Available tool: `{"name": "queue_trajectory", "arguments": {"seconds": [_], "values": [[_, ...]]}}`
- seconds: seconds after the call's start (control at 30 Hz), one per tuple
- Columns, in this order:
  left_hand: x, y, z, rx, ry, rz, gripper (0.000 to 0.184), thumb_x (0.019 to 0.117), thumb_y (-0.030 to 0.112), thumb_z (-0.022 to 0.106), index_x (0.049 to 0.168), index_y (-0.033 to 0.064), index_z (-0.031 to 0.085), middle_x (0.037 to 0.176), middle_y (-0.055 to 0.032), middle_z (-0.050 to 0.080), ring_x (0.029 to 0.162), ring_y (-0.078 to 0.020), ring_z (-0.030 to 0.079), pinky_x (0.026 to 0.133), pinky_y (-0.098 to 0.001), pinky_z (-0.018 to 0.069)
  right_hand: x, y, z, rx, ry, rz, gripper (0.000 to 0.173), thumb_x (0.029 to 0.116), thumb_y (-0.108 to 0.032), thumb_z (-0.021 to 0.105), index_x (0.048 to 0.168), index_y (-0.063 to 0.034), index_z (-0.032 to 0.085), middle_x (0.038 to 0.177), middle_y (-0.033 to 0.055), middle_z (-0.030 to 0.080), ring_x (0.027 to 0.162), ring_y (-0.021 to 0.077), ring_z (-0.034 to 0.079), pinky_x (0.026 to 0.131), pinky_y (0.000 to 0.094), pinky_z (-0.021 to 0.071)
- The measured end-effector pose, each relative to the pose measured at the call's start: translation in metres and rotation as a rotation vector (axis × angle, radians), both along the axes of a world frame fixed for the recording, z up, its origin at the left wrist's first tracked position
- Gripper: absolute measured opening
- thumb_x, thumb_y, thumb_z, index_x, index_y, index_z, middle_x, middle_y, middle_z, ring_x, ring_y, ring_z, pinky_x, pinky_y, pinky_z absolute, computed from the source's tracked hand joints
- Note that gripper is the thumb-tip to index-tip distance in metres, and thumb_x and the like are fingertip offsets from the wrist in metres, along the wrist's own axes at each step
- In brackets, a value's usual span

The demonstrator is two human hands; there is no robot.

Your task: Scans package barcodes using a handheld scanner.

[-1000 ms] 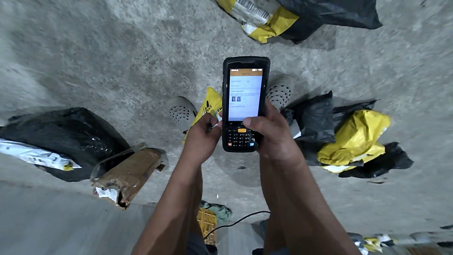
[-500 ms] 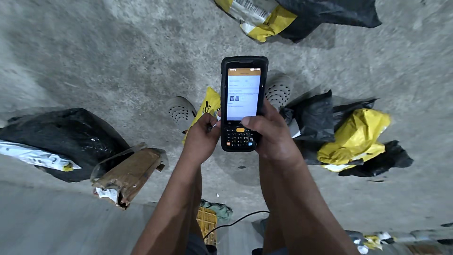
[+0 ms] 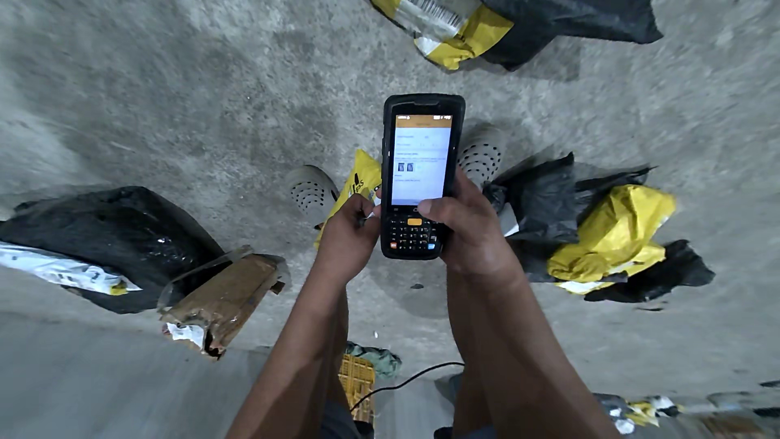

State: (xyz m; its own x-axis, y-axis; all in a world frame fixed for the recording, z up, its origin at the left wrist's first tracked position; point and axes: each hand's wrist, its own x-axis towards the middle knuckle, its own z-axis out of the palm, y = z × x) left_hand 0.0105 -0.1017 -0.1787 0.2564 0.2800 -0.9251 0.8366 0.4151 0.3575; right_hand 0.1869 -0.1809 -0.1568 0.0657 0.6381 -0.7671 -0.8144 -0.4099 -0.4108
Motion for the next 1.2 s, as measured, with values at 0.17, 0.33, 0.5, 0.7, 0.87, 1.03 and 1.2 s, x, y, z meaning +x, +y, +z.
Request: {"name": "queue_trajectory", "arguments": {"seconds": [0.17, 0.33, 0.5, 0.7, 0.87, 1.03, 1.2], "values": [[0.0006, 0.0019, 0.0015, -0.006, 0.009, 0.009, 0.005, 0.1006, 0.019, 0.062, 0.099, 0.0146, 0.060, 0.076, -0.0017, 0.063, 0.064, -0.0136, 0.060, 0.057, -0.0351, 0.0507, -0.0021, 0.0010, -0.0007, -0.003, -0.022, 0.010, 0.055, 0.0897, -0.013, 0.054, 0.143, -0.0130, 0.042, 0.120, 0.0113, 0.067, 0.102, 0.0208, 0.070, 0.082, 0.0399, 0.0621], [-0.0025, 0.0010, 0.0003, -0.010, 0.005, 0.010, 0.006, 0.1004, 0.021, 0.063, 0.102, 0.0147, 0.061, 0.078, -0.0015, 0.065, 0.066, -0.0136, 0.062, 0.058, -0.0358, 0.0524, -0.0051, 0.0006, -0.0012, 0.002, -0.019, -0.001, 0.056, 0.0900, -0.014, 0.055, 0.144, -0.0134, 0.041, 0.122, 0.0112, 0.066, 0.103, 0.0207, 0.070, 0.083, 0.0396, 0.0619], [-0.0027, 0.0024, 0.0017, -0.027, 0.003, 0.029, 0.007, 0.0999, 0.020, 0.064, 0.101, 0.0143, 0.061, 0.077, -0.0020, 0.065, 0.065, -0.0144, 0.062, 0.058, -0.0359, 0.0522, -0.0061, 0.0005, -0.0022, 0.010, -0.006, -0.002, 0.057, 0.0897, -0.014, 0.055, 0.145, -0.0135, 0.041, 0.122, 0.0130, 0.066, 0.104, 0.0229, 0.070, 0.083, 0.0412, 0.0618], [-0.0045, 0.0022, 0.0006, -0.034, 0.003, 0.018, 0.007, 0.0998, 0.019, 0.065, 0.102, 0.0137, 0.061, 0.078, -0.0025, 0.066, 0.067, -0.0145, 0.063, 0.060, -0.0367, 0.0535, -0.0076, 0.0016, -0.0009, -0.008, -0.023, 0.001, 0.056, 0.0892, -0.013, 0.055, 0.144, -0.0134, 0.041, 0.122, 0.0112, 0.066, 0.105, 0.0215, 0.070, 0.084, 0.0407, 0.0617], [-0.0042, 0.0026, 0.0012, -0.024, 0.013, -0.004, 0.006, 0.0996, 0.019, 0.064, 0.103, 0.0141, 0.062, 0.080, -0.0019, 0.067, 0.068, -0.0142, 0.064, 0.061, -0.0372, 0.0541, -0.0086, 0.0015, -0.0017, 0.006, -0.003, -0.011, 0.058, 0.0888, -0.012, 0.055, 0.145, -0.0136, 0.040, 0.124, 0.0123, 0.065, 0.106, 0.0227, 0.069, 0.085, 0.0417, 0.0614], [-0.0038, 0.0025, 0.0007, -0.023, 0.017, -0.009, 0.008, 0.1002, 0.021, 0.064, 0.101, 0.0141, 0.061, 0.079, -0.0019, 0.066, 0.068, -0.0141, 0.064, 0.061, -0.0368, 0.0536, -0.0086, 0.0011, -0.0017, 0.006, 0.006, -0.016, 0.059, 0.0889, -0.012, 0.055, 0.145, -0.0138, 0.039, 0.124, 0.0131, 0.065, 0.106, 0.0236, 0.069, 0.085, 0.0422, 0.0613], [-0.0042, 0.0021, 0.0007, -0.031, 0.012, 0.012, 0.008, 0.0999, 0.021, 0.065, 0.101, 0.0144, 0.061, 0.079, -0.0018, 0.067, 0.067, -0.0139, 0.064, 0.060, -0.0362, 0.0538, -0.0089, 0.0007, -0.0023, 0.004, 0.001, -0.007, 0.059, 0.0884, -0.014, 0.055, 0.145, -0.0145, 0.040, 0.123, 0.0109, 0.066, 0.105, 0.0208, 0.069, 0.084, 0.0402, 0.0615]]}}
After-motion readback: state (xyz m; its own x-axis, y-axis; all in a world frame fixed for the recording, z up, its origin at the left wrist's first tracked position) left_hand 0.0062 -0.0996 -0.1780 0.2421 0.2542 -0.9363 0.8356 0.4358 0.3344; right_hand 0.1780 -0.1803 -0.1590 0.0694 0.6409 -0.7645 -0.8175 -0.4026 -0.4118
